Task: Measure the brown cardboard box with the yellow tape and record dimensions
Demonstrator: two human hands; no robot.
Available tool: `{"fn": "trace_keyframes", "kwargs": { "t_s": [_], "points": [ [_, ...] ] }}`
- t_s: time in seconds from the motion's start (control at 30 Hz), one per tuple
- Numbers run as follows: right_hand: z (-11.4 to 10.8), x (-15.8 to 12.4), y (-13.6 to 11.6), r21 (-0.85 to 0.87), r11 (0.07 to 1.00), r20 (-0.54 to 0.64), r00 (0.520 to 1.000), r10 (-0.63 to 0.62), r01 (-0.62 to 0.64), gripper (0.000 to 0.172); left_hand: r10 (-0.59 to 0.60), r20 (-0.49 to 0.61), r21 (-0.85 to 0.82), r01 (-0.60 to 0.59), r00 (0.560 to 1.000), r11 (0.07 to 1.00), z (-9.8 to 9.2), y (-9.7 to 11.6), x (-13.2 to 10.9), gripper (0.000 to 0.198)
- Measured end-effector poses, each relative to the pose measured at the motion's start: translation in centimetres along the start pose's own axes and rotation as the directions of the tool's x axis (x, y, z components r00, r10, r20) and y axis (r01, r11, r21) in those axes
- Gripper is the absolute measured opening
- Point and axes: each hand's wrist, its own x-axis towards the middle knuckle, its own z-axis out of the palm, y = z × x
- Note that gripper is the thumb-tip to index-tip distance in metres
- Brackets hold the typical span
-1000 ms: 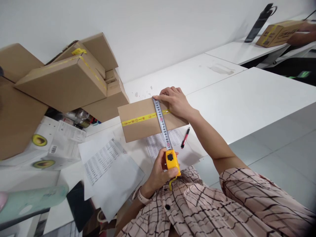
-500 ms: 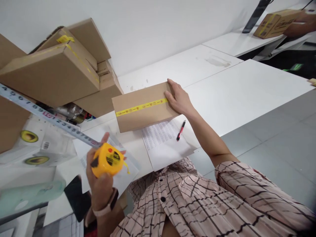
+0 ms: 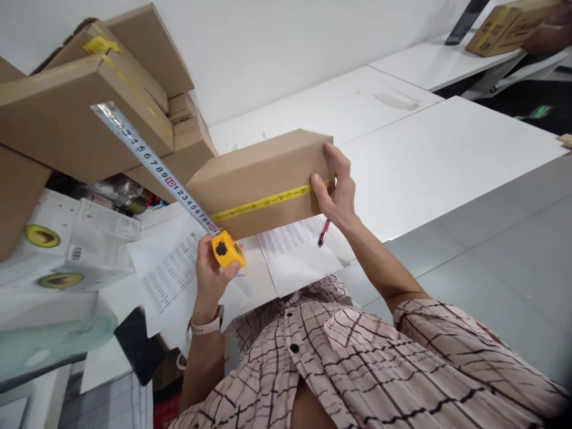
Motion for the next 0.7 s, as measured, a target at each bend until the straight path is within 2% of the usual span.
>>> {"fn": "trace_keyframes", "kwargs": {
  "t_s": [0.1,0.23,0.37,0.47,0.53,0.6,0.7],
  "points": [
    [2.3,-1.7,2.3,0.036,0.998,-0.060,0.997,-0.056,0.058,0.078,-0.038,0.000,0.072,0.038,0.999,0.997,-0.2,-1.9,0.2,0.072],
    [4.8,-3.7,5.2,0.039,0.999,-0.020,1.000,0.023,-0.022,0.082,-0.130,0.019,0.118,0.127,0.991,0.985,0.1,-3.4,0.5,0.071],
    [4.4,-4.9,4.8,0.004,0.992,0.031,0.992,0.123,-0.123,0.076,-0.146,0.001,0.263,0.141,0.989,0.955,0.7,-2.0,0.2,0.070],
    [2.4,-4.9,2.9,0.010,0.981,-0.056,0.979,0.195,-0.195,0.066,-0.068,-0.017,0.475,0.067,0.998,0.877,0.8,0.2,-1.0,0.073],
    [0.6,-4.6,1.3,0.063,0.968,-0.145,0.957,0.250,-0.243,0.061,-0.040,0.048,0.600,0.003,0.998,0.800,0.9,1.6,-2.1,0.076],
    [-1.2,-4.2,-0.3,0.154,0.950,-0.133,0.947,0.292,-0.271,0.058,-0.077,0.201,0.668,-0.079,0.977,0.740,1.2,2.4,-3.2,0.077],
    [-3.1,-3.5,-2.5,0.305,0.911,-0.015,0.955,0.297,-0.278,0.058,-0.174,0.452,0.677,-0.209,0.875,0.706,2.4,2.8,-4.2,0.074]
  ]
}}
